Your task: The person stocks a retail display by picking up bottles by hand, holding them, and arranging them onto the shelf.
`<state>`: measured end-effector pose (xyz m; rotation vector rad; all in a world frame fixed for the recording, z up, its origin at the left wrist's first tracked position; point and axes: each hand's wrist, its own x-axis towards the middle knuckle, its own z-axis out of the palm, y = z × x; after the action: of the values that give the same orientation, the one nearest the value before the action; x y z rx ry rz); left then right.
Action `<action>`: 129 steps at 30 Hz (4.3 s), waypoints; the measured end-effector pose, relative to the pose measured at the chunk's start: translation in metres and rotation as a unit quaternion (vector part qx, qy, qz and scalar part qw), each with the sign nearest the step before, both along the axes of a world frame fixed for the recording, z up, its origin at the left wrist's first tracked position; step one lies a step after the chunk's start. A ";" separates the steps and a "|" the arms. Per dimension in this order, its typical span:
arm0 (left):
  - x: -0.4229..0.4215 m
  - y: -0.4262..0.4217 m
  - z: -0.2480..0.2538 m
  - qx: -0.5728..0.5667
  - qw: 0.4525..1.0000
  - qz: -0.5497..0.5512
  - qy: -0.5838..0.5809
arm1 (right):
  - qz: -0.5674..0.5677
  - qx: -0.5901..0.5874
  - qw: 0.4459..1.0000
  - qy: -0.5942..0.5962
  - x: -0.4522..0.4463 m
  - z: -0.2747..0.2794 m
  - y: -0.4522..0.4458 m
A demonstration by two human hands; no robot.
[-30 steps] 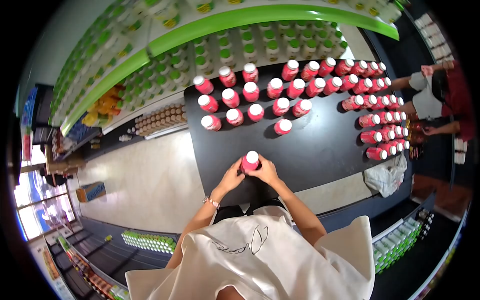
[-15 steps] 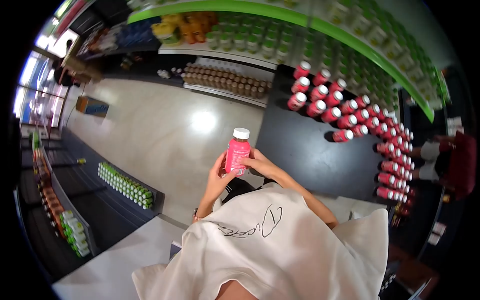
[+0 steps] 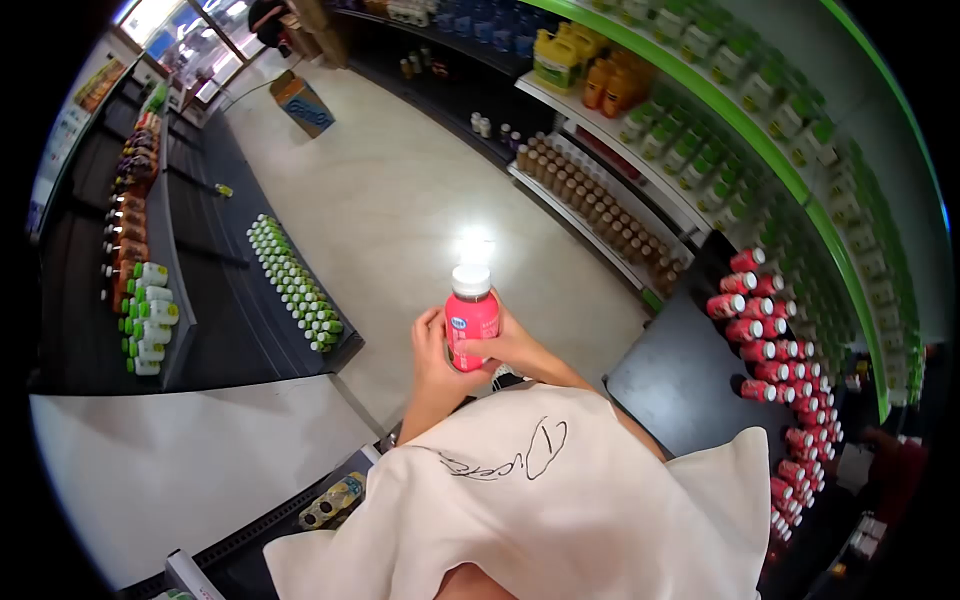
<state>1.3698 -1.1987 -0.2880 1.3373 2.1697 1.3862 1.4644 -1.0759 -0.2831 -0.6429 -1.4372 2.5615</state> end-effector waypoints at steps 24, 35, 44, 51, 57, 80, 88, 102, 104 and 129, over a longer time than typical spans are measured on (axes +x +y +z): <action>-0.360 0.103 0.003 0.056 0.995 -0.084 -0.017 | 0.148 -0.005 0.987 0.067 -0.350 0.026 0.136; -0.471 0.154 -0.048 0.049 0.989 -0.014 -0.139 | 0.143 0.140 0.976 -0.086 -0.482 0.013 0.189; -0.681 0.252 -0.006 0.060 0.992 -0.111 0.003 | 0.042 0.224 0.973 -0.046 -0.655 0.031 0.265; -0.824 0.326 0.035 0.089 0.980 -0.138 0.117 | -0.009 0.287 0.958 -0.001 -0.786 0.062 0.328; -0.873 0.348 0.008 0.052 0.989 -0.129 0.044 | 0.047 0.321 0.938 -0.121 -0.835 0.074 0.362; -1.128 0.709 0.086 0.127 0.927 -0.314 0.159 | -0.262 0.449 0.854 -0.013 -1.051 0.084 0.650; -1.154 0.814 0.199 0.174 0.877 -0.363 0.263 | -0.344 0.589 0.731 -0.017 -1.075 0.179 0.758; -1.219 1.047 0.292 0.351 0.851 -0.286 0.265 | -0.399 0.619 0.658 -0.157 -1.165 0.339 0.976; -1.228 1.078 0.287 0.328 0.856 -0.289 0.275 | -0.379 0.628 0.658 -0.170 -1.172 0.325 1.033; -1.273 1.164 0.285 0.250 0.874 -0.318 0.271 | -0.419 0.602 0.619 -0.280 -1.234 0.325 1.137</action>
<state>0.0973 -0.0349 -0.0030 2.5947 1.3621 1.4311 0.2303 0.0613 0.0423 -1.3438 -1.8693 0.3831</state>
